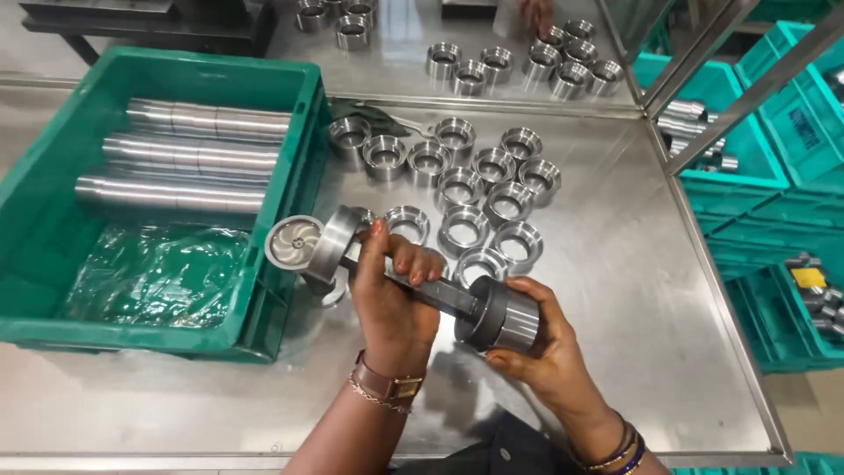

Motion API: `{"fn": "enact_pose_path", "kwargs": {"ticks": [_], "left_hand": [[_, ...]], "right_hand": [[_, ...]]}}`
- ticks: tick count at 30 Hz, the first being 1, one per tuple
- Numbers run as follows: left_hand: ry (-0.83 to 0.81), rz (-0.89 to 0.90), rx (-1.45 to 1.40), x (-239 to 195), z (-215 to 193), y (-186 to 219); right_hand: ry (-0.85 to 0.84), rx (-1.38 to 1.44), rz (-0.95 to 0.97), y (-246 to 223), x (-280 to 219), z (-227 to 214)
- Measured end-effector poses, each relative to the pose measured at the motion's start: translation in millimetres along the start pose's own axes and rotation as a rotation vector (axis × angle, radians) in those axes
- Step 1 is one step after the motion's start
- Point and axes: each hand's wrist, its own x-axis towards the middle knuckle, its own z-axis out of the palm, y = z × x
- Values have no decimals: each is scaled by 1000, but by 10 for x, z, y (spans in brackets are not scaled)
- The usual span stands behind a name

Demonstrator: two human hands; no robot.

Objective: Manually fitting metal rings onto a central shaft to assemble industrial components.

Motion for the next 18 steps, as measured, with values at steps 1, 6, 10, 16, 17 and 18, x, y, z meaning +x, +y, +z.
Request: {"fn": "enact_pose_path", "kwargs": {"ticks": [1,6,10,16,17,18], "left_hand": [[-6,-8,-36,3,-12,-42],[-47,13,-80,18,-165,-124],[-34,49,-59,-6,-98,-125],[-30,121,143,-56,-336,-94],[-35,116,145,-55,-450,-60],[-62,100,247,-56,-566,-25]], "right_hand": [[18,-22,14,-21,-6,-16],[52,-104,-87,-6,-19,34],[74,-94,-56,-16,-27,79],[-52,-731,23,-318,119,-459],[-45,-729,22,-324,173,-641],[41,-996,160,-328,222,-824]]}}
